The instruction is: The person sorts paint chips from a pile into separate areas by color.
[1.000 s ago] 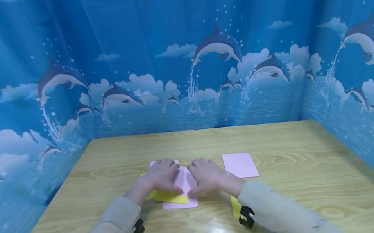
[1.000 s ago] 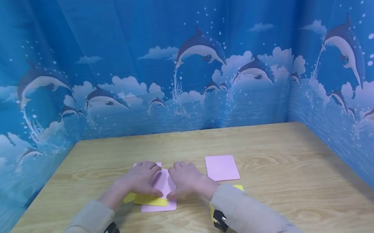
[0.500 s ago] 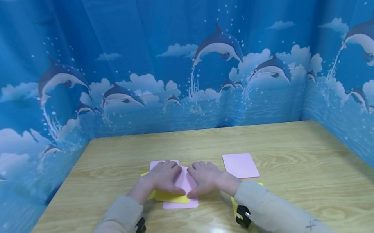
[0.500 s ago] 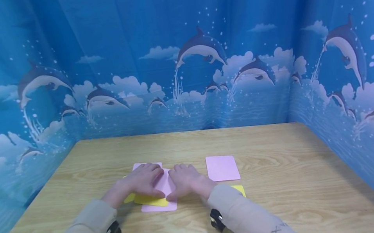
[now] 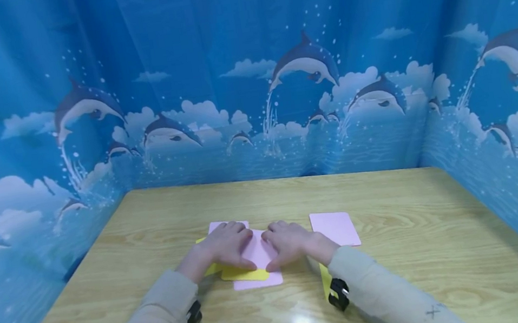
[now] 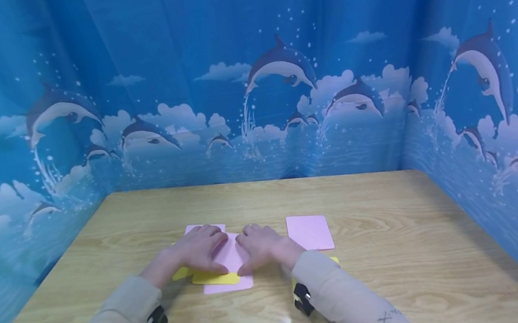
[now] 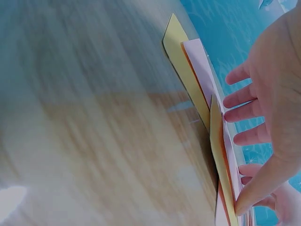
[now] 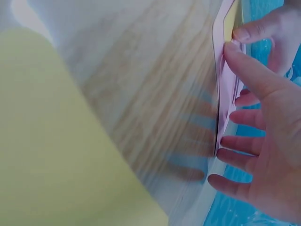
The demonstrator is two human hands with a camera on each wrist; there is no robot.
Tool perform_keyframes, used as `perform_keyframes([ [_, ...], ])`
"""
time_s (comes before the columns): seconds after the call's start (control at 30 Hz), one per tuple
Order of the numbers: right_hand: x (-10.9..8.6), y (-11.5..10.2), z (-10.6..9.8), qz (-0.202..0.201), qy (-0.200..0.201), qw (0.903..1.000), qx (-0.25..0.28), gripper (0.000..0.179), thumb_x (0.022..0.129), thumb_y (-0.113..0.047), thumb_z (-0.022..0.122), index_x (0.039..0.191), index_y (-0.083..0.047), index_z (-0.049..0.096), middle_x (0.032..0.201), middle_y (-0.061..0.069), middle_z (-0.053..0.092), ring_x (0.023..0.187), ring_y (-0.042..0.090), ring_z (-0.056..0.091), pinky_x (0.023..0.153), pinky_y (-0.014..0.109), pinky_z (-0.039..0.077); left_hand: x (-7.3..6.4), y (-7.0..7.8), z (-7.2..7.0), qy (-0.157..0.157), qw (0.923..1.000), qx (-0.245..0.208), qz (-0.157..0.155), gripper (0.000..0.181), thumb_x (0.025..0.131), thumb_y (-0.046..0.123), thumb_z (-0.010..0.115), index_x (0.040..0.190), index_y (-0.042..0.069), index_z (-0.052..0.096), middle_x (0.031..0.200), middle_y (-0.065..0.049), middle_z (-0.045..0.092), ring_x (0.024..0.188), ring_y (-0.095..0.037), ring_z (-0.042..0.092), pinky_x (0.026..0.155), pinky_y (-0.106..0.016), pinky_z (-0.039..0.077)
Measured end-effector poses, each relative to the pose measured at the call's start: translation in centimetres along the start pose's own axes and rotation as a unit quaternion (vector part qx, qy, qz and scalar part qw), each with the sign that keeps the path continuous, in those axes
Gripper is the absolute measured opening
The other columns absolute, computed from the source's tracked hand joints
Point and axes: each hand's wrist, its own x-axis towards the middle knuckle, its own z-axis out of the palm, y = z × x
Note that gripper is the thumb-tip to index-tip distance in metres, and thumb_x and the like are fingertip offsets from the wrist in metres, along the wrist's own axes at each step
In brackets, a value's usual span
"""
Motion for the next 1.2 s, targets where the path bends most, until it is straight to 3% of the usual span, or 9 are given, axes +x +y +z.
perform_keyframes([
  [0.33,0.1,0.7,-0.2,-0.011,-0.001,0.9998,0.014,0.076,0.073,-0.056,0.069,0.131,-0.011,0.050,0.128,0.009,0.047,0.114,0.023,0.045,0.092,0.038,0.041,0.2,-0.2,0.0,-0.024,0.9994,-0.022,-0.008,0.084,0.071,0.067,0.062,0.133,0.011,0.049,0.135,-0.009,0.045,0.127,-0.027,0.037,0.105,-0.046,0.025],
  [0.57,0.4,0.7,-0.2,0.003,-0.001,0.9997,0.025,0.081,0.067,-0.055,0.074,0.128,-0.008,0.051,0.113,0.008,0.050,0.097,0.019,0.047,0.082,0.032,0.045,0.2,-0.2,-0.1,-0.023,0.9997,0.002,0.001,0.079,0.072,0.062,0.063,0.132,0.012,0.050,0.134,-0.008,0.048,0.125,-0.026,0.039,0.104,-0.045,0.028],
  [0.73,0.7,0.6,-0.3,0.007,-0.007,0.9997,0.021,0.081,0.064,-0.055,0.076,0.125,-0.007,0.052,0.106,0.007,0.050,0.092,0.017,0.046,0.078,0.030,0.044,0.1,-0.1,-0.3,-0.033,0.9993,-0.015,-0.006,0.078,0.072,0.059,0.065,0.133,0.013,0.049,0.136,-0.009,0.045,0.127,-0.026,0.037,0.105,-0.045,0.027],
  [0.87,0.9,0.4,-0.4,0.018,-0.021,0.9992,0.030,0.082,0.062,-0.054,0.078,0.126,-0.008,0.052,0.107,0.008,0.048,0.093,0.017,0.044,0.079,0.030,0.043,0.0,0.0,-0.3,-0.039,0.9984,-0.038,-0.012,0.079,0.072,0.058,0.066,0.135,0.014,0.047,0.139,-0.009,0.041,0.129,-0.026,0.034,0.106,-0.045,0.025],
  [1.2,1.3,0.3,-0.7,0.042,-0.035,0.9965,0.064,0.092,0.059,-0.050,0.082,0.132,-0.007,0.046,0.112,0.009,0.042,0.099,0.019,0.041,0.082,0.031,0.042,0.1,-0.2,-0.2,-0.030,0.9990,-0.035,-0.002,0.081,0.072,0.058,0.066,0.136,0.014,0.046,0.139,-0.008,0.042,0.130,-0.026,0.034,0.106,-0.046,0.025],
])
